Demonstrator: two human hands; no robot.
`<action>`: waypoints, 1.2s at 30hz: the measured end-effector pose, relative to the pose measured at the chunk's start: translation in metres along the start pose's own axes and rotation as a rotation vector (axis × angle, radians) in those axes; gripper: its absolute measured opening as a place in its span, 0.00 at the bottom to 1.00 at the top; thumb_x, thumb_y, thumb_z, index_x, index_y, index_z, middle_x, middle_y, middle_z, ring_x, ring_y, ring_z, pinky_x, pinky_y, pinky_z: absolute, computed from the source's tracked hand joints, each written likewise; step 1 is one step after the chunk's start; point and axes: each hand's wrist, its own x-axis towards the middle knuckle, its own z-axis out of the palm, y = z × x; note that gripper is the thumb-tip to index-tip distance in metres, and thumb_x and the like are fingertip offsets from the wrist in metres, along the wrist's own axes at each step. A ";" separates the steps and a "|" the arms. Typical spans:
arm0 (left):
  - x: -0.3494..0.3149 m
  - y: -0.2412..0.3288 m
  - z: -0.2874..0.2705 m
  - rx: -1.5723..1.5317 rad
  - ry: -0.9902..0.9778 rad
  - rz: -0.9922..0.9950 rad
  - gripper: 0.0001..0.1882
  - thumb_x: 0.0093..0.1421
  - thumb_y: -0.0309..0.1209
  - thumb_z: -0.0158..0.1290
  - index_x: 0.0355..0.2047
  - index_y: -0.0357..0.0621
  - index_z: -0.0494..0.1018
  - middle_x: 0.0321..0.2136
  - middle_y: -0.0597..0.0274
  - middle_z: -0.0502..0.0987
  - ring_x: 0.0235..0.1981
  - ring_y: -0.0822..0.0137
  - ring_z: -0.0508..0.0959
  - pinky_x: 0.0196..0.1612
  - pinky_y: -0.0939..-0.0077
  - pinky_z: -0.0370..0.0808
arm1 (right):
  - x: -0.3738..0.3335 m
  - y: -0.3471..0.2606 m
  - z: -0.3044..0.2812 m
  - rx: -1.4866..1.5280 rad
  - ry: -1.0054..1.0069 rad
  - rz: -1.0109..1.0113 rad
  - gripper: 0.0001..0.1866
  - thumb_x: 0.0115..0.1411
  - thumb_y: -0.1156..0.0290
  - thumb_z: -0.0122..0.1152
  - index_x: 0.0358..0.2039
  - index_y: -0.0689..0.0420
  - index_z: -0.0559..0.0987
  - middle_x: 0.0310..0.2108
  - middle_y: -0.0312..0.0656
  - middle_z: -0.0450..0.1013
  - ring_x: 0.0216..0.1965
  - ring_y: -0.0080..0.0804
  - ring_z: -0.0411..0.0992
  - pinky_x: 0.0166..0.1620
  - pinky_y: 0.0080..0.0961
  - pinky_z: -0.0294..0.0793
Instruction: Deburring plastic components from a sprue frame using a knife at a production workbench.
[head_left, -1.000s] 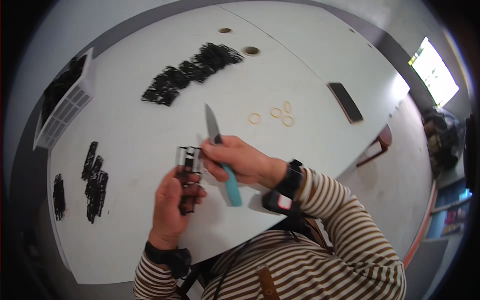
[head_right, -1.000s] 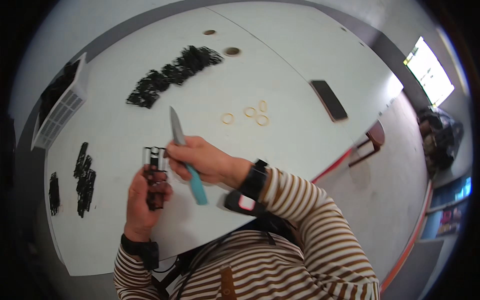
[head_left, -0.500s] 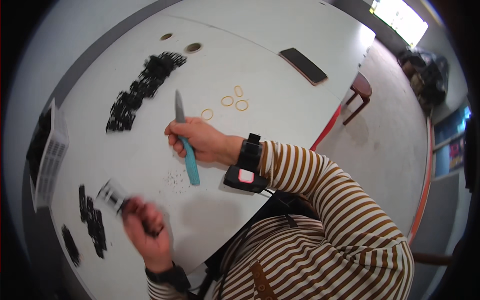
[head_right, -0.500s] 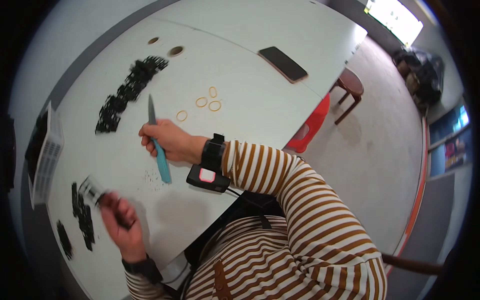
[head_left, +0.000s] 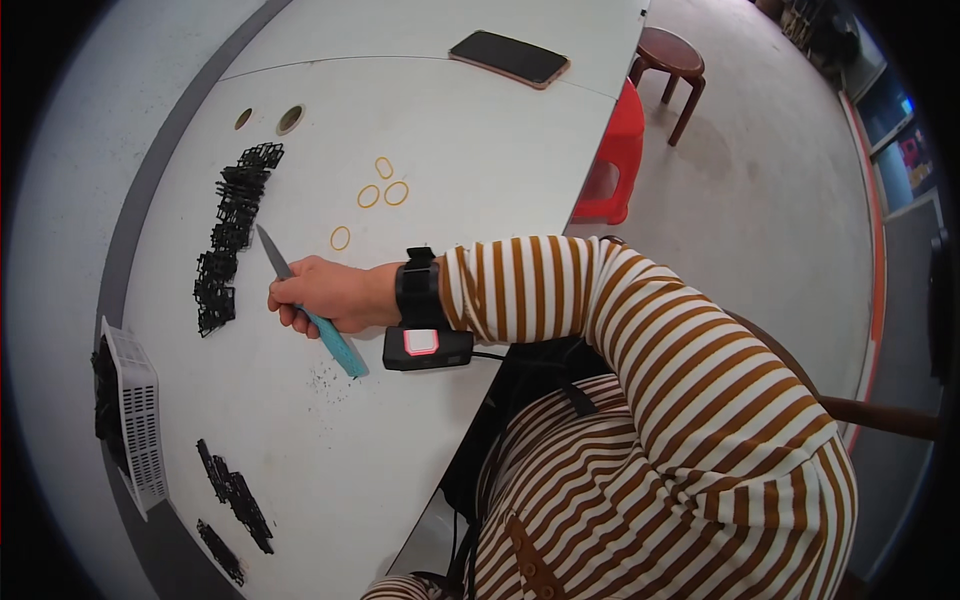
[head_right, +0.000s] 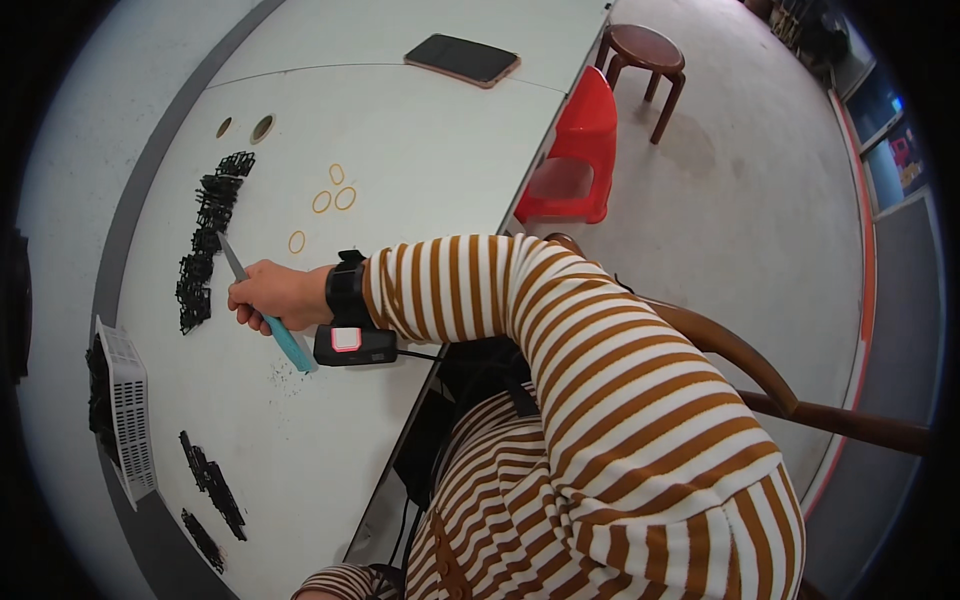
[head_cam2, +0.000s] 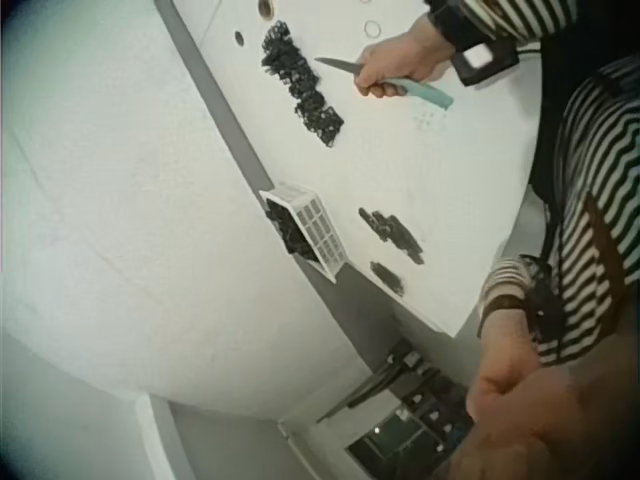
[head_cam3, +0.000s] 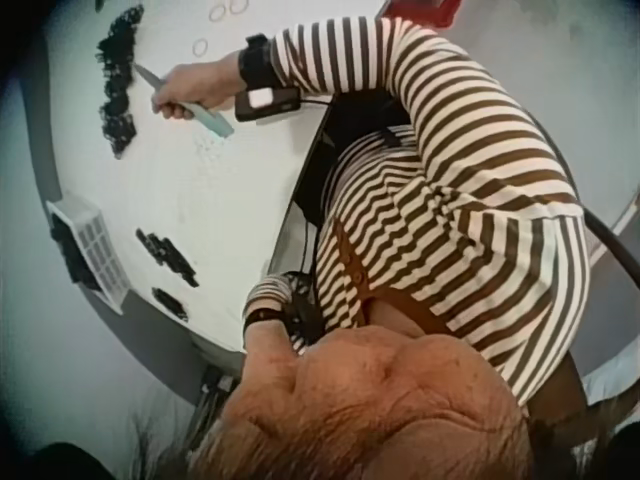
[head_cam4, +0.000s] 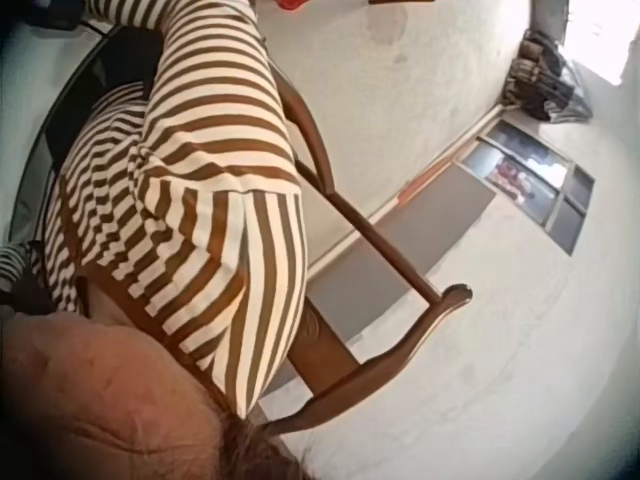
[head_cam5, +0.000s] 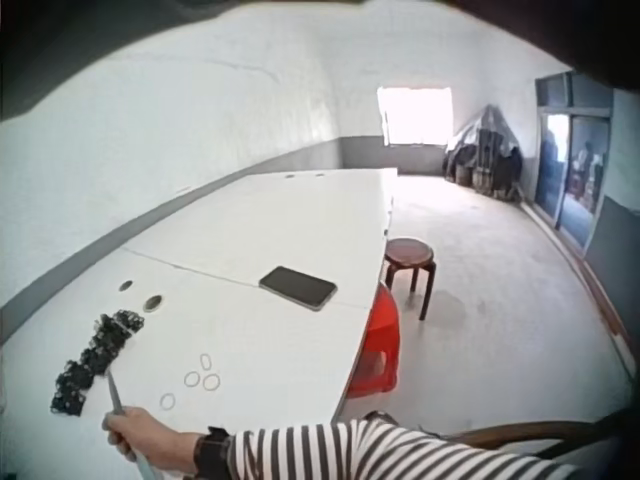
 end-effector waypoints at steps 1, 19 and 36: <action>0.003 0.008 -0.001 -0.002 -0.009 0.005 0.04 0.50 0.24 0.51 0.28 0.38 0.72 0.26 0.61 0.76 0.29 0.69 0.76 0.33 0.75 0.72 | -0.001 0.000 0.002 0.005 -0.007 -0.006 0.06 0.54 0.71 0.47 0.26 0.60 0.68 0.18 0.38 0.65 0.17 0.24 0.61 0.20 0.20 0.63; -0.029 -0.011 -0.011 -0.308 0.017 -0.263 0.14 0.57 0.33 0.46 0.44 0.48 0.64 0.36 0.59 0.70 0.36 0.62 0.70 0.43 0.67 0.66 | -0.001 0.004 -0.003 -0.038 -0.007 0.047 0.06 0.54 0.71 0.45 0.26 0.60 0.67 0.18 0.38 0.64 0.17 0.23 0.61 0.21 0.19 0.63; -0.106 -0.069 -0.035 0.566 -0.122 -1.195 0.11 0.60 0.33 0.44 0.41 0.43 0.65 0.35 0.59 0.70 0.17 0.77 0.58 0.19 0.83 0.57 | -0.022 -0.022 0.025 -0.007 0.047 0.018 0.16 0.60 0.58 0.41 0.34 0.59 0.66 0.16 0.36 0.61 0.16 0.21 0.60 0.21 0.23 0.66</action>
